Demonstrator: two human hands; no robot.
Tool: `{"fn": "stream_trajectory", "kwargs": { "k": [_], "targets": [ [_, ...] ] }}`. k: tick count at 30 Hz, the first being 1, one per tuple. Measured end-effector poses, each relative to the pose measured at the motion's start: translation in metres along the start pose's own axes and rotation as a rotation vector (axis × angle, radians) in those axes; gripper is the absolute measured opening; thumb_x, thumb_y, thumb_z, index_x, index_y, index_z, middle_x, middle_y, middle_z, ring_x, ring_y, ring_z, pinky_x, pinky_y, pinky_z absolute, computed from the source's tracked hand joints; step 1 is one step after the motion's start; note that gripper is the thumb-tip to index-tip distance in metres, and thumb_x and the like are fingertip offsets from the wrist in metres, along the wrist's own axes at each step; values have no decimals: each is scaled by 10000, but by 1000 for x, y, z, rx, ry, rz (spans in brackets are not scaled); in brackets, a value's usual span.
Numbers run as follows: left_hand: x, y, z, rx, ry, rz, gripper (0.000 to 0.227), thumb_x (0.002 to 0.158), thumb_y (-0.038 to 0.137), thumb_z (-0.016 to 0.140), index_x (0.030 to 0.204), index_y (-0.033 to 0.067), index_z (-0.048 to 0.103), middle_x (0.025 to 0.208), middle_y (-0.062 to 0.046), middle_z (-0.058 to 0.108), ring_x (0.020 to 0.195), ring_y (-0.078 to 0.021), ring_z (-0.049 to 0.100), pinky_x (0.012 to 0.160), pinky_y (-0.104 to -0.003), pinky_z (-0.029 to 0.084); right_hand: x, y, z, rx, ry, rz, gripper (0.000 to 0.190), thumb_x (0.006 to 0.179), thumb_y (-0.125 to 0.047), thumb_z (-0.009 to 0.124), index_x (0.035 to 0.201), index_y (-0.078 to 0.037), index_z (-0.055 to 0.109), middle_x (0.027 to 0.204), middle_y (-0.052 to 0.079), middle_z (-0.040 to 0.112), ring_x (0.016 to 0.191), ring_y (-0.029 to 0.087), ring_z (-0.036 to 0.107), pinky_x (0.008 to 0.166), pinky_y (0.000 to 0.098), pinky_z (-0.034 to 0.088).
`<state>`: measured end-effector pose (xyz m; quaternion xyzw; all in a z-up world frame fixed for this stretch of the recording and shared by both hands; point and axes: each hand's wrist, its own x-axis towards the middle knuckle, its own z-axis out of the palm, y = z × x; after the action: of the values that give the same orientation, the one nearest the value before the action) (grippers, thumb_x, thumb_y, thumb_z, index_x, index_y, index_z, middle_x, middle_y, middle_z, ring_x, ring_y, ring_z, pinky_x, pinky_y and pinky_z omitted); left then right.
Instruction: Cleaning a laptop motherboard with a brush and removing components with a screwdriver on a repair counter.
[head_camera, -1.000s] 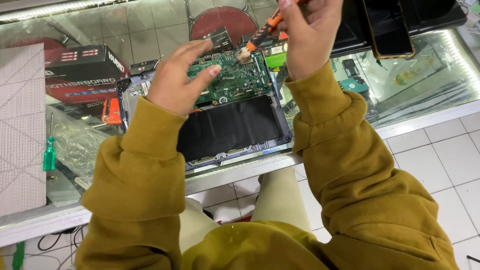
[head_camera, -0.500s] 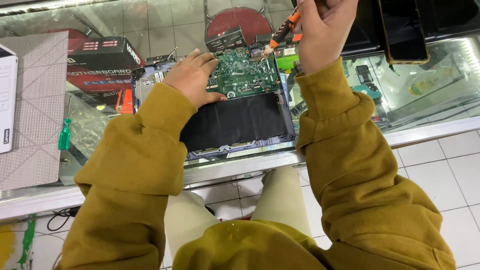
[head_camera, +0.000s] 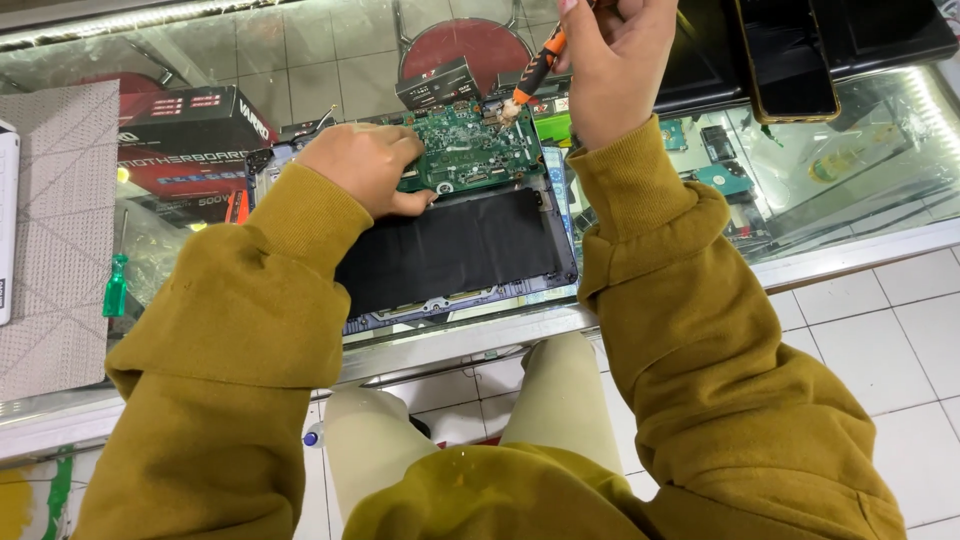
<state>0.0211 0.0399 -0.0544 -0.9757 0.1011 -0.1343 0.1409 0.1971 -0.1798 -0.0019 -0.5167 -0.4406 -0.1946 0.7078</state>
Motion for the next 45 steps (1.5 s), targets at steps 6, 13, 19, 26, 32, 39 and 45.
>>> {"fn": "stream_trajectory", "kwargs": {
  "k": [6, 13, 19, 26, 32, 39, 45],
  "targets": [
    [-17, -2, -7, 148, 375, 162, 344, 984, 438, 759, 811, 159, 656, 713, 35, 586, 607, -176, 592, 477, -313, 478, 4, 1, -6, 23, 32, 28, 157, 1041, 22, 603, 1117, -38, 479, 898, 151, 617, 538, 210, 569, 471, 326, 595],
    [-25, -7, -18, 159, 459, 120, 337, 1059, 318, 763, 806, 149, 617, 705, 23, 528, 589, -179, 541, 473, -306, 431, 4, 0, -7, 55, 39, 26, 163, 1048, 24, 591, 1140, -50, 479, 879, 147, 582, 601, 222, 586, 500, 341, 607],
    [-20, -1, -32, 130, 546, 160, 367, 1034, 48, 723, 725, 96, 531, 699, -42, 529, 574, -213, 486, 490, -327, 415, 7, 0, -9, -17, 48, -51, 182, 1045, 11, 609, 1156, -74, 492, 916, 116, 588, 756, 213, 626, 659, 352, 643],
    [-8, -13, -32, 228, 588, 106, 197, 1033, 49, 736, 863, 79, 639, 780, -47, 618, 664, -191, 594, 608, -301, 511, 6, 0, -12, 62, 103, 18, 207, 1038, 54, 612, 1169, -60, 498, 889, 128, 581, 649, 216, 595, 532, 352, 625],
    [7, -19, -29, 243, 637, 48, 181, 1061, 97, 725, 900, 99, 641, 808, -27, 611, 709, -177, 586, 653, -282, 500, 8, 7, -17, 127, 160, 63, 207, 1041, 37, 640, 1175, -60, 515, 871, 133, 579, 583, 224, 565, 470, 370, 574],
    [24, -29, -24, 215, 620, 25, 205, 1090, 87, 691, 904, 95, 606, 804, -31, 571, 698, -189, 553, 657, -297, 479, 10, 5, -19, 123, 201, 42, 167, 1036, 34, 667, 1109, -51, 544, 781, 110, 540, 532, 195, 510, 462, 355, 513],
    [38, -42, -19, 259, 570, -20, 211, 1110, 134, 701, 925, 111, 601, 818, -18, 591, 706, -179, 577, 661, -298, 510, 8, -7, -14, 61, -29, 133, 150, 1031, 68, 596, 1092, -26, 495, 888, 137, 593, 583, 177, 528, 495, 294, 503]
  ]
}}
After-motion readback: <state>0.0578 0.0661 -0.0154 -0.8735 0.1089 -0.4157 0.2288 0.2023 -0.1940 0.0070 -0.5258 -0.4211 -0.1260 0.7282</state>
